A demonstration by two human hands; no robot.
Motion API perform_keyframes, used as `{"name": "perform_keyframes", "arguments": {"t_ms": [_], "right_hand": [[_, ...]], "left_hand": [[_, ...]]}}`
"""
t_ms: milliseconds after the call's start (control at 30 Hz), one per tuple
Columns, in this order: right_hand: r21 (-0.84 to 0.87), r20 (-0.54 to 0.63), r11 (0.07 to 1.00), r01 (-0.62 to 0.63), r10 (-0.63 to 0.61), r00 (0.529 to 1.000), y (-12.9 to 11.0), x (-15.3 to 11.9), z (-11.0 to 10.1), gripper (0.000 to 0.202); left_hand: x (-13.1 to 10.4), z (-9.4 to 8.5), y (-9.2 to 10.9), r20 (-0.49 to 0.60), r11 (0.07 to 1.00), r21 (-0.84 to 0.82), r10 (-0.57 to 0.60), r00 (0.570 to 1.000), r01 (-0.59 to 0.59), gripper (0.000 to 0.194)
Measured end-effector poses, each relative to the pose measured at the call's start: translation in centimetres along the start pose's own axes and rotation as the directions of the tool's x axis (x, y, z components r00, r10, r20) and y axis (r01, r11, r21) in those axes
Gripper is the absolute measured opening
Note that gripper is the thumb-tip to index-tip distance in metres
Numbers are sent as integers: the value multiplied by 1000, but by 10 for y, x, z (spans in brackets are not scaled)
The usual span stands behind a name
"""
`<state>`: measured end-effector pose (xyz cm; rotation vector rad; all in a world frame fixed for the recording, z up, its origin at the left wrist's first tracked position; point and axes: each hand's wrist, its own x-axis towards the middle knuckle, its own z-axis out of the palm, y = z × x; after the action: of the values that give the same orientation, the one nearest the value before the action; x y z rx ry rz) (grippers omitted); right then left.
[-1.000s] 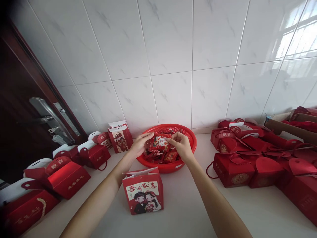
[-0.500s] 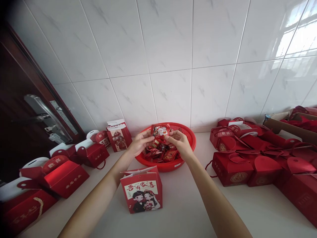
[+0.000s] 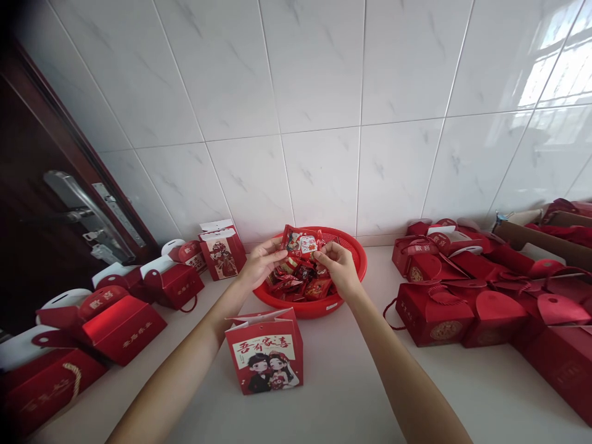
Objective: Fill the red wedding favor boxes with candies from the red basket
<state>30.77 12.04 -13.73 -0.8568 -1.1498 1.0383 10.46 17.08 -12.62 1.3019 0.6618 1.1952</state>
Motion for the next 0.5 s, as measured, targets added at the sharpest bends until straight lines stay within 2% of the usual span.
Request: {"name": "perform_keyframes", "arguments": {"t_ms": [133, 267, 333, 500], "right_hand": [[10, 14, 1000, -3, 3, 1000, -2, 0, 1, 47], [26, 10, 1000, 5, -6, 1000, -2, -1, 2, 46], [28, 6, 999, 16, -16, 1000, -1, -1, 2, 46], [-27, 32, 999, 36, -36, 999, 2, -1, 1, 43]], "left_hand": [[-1, -3, -1, -5, 1000, 19, -24, 1000, 24, 45], [-2, -3, 0, 48, 995, 64, -74, 996, 71, 49], [-1, -2, 1, 67, 990, 105, -105, 992, 98, 45], [2, -4, -3, 14, 979, 181, -101, 995, 97, 37]]}}
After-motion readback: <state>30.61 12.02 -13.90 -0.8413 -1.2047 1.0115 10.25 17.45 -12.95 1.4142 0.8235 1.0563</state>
